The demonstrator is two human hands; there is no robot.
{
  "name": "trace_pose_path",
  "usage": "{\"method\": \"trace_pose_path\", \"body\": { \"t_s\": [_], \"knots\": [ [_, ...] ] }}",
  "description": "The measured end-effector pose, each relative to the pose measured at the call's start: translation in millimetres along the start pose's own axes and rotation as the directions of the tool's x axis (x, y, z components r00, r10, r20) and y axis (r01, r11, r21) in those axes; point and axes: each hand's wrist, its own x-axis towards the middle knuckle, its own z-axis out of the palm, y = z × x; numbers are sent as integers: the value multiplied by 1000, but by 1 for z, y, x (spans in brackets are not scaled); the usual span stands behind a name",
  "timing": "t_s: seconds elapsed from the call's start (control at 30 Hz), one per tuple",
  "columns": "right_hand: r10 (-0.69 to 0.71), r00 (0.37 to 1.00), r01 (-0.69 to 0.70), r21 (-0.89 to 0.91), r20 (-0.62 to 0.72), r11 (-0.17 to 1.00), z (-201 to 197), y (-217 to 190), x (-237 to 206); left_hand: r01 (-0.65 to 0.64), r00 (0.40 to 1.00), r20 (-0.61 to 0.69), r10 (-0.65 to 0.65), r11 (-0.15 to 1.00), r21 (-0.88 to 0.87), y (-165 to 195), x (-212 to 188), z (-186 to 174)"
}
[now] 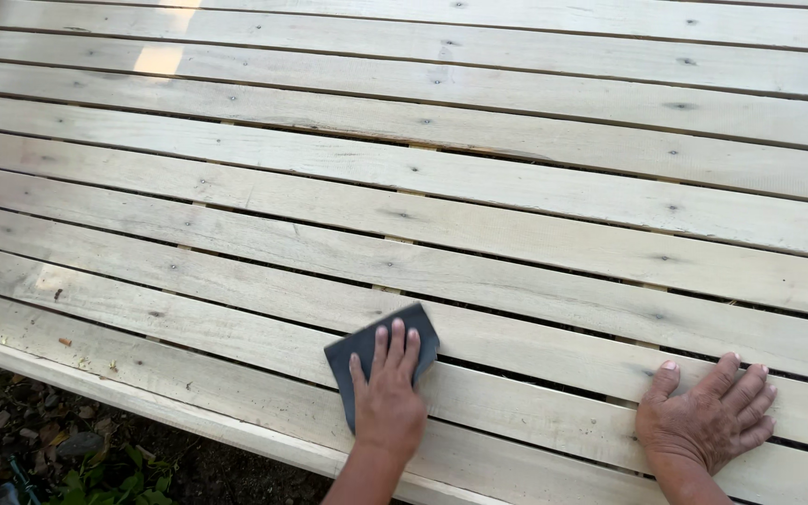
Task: The person sands the slatted wooden surface of a large frame using a folded sheet of sandpaper, rubbing it back and forth along the planks. They work across different sections of the panel, steadying the wood with their other hand, and a chisel and cloth rest on the frame nearby.
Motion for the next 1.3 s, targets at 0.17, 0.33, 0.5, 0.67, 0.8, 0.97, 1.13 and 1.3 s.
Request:
{"method": "trace_pose_path", "body": {
  "t_s": [0.17, 0.33, 0.5, 0.67, 0.8, 0.97, 1.13, 1.3],
  "knots": [
    [-2, 1000, 2, -2, 14, 1000, -3, -2, -2, -34, 999, 37, 31, 996, 77, -2, 8, -3],
    [10, 1000, -10, 7, 14, 1000, -8, -9, -3, -26, 987, -162, 21, 999, -25, 9, 55, -15],
    [1, 1000, -1, 2, 3, 1000, -11, -17, -9, -21, 993, 119, 15, 999, 48, -7, -10, 6],
    [13, 1000, -13, 22, -11, 1000, -11, -24, -12, -37, 986, -161, 35, 999, -11, 9, 45, 1],
    [9, 1000, -9, 41, -16, 999, -14, -25, -16, -262, 925, -300, 231, 963, -65, 119, 43, 44],
    [62, 998, -62, 49, 11, 997, -16, -27, -18, -538, 837, -12, 547, 819, -198, 131, -3, 93],
    [20, 1000, -20, -10, 10, 1000, -17, -27, -22, -189, 898, -391, 200, 980, 67, -67, 65, 33],
    [22, 1000, -22, 8, 10, 1000, -19, -30, -26, 102, 853, -508, -117, 993, -57, -36, 70, 32]
  ]
}}
